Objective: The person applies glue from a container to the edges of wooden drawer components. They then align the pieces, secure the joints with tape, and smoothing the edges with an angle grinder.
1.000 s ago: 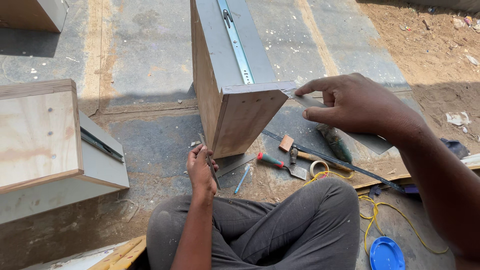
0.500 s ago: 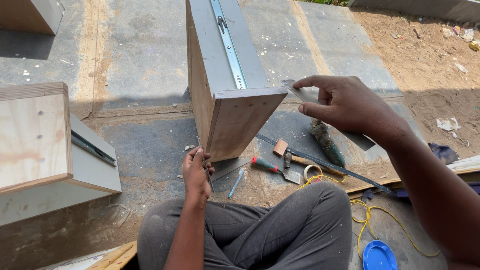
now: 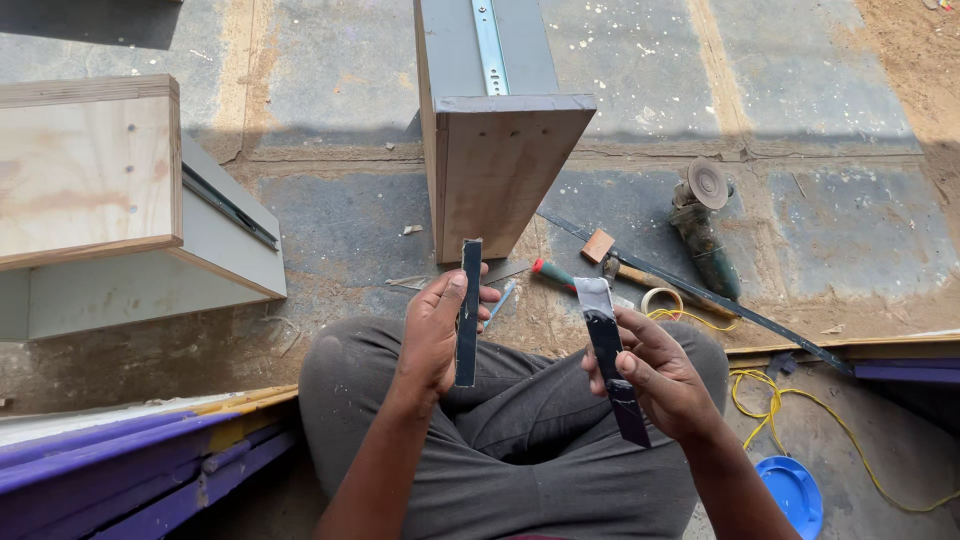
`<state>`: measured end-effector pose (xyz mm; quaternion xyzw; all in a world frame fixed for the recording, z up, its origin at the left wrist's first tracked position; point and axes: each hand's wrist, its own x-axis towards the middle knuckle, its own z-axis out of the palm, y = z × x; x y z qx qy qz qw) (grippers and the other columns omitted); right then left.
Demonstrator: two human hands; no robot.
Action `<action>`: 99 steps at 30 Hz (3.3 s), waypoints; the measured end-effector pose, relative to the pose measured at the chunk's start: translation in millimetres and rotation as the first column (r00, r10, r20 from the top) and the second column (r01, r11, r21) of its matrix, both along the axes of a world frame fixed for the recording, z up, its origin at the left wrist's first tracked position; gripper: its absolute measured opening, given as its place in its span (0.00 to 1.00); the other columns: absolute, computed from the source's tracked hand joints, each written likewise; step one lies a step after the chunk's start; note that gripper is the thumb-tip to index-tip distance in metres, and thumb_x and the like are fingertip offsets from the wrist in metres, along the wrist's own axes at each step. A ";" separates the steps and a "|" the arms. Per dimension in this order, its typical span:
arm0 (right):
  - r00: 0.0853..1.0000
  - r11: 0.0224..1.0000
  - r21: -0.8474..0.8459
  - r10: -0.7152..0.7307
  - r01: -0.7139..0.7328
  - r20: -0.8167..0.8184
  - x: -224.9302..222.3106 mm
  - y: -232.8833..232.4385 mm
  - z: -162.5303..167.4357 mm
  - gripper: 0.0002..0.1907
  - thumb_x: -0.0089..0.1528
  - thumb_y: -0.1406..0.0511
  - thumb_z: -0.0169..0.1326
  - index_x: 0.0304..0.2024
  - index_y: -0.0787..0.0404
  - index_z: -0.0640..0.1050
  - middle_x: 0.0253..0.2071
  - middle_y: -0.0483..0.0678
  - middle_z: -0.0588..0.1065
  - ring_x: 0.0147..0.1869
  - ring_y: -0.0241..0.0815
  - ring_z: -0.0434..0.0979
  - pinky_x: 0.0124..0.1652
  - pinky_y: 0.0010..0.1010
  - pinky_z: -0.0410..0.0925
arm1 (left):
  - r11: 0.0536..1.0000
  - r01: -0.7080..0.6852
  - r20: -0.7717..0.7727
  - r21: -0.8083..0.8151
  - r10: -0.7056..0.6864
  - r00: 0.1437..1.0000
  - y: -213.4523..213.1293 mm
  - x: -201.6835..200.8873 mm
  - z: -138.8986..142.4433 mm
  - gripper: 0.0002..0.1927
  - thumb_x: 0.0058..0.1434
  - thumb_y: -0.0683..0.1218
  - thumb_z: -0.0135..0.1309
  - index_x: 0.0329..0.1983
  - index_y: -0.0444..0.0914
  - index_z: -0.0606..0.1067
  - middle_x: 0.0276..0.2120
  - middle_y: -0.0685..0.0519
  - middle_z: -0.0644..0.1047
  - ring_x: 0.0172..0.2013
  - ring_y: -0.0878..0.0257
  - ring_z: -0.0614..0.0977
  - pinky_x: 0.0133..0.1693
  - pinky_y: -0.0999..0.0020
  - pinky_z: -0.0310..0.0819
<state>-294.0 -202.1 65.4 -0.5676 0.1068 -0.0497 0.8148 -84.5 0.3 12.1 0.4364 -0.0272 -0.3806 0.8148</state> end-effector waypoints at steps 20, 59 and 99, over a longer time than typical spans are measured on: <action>0.983 0.994 -0.098 -0.036 0.054 0.179 -60.5 23.3 -43.2 0.29 0.69 0.65 0.56 0.71 0.65 0.66 0.52 0.55 0.76 0.51 0.39 0.77 0.53 0.33 0.73 | 0.948 0.191 -0.038 -0.255 -0.207 0.978 5.3 -119.1 33.4 0.18 0.77 0.61 0.34 0.53 0.43 0.60 0.28 0.57 0.63 0.27 0.67 0.71 0.30 0.73 0.68; 0.989 0.341 -0.931 0.110 -0.129 -0.097 -47.6 51.7 40.9 0.23 0.59 0.73 0.56 0.57 0.56 0.79 0.41 0.50 0.79 0.38 0.46 0.82 0.36 0.36 0.73 | 0.891 0.275 0.280 0.362 -0.386 0.879 12.8 -67.7 40.5 0.10 0.64 0.44 0.56 0.44 0.34 0.74 0.33 0.53 0.77 0.25 0.71 0.81 0.20 0.75 0.79; 0.973 0.294 -0.947 0.221 -0.128 -0.063 -34.7 73.5 39.0 0.25 0.56 0.71 0.57 0.57 0.52 0.79 0.44 0.48 0.78 0.39 0.46 0.82 0.35 0.35 0.73 | 0.780 0.216 0.387 0.587 -0.505 0.772 4.2 -37.0 55.1 0.13 0.57 0.42 0.60 0.44 0.30 0.80 0.21 0.53 0.81 0.18 0.72 0.81 0.20 0.77 0.76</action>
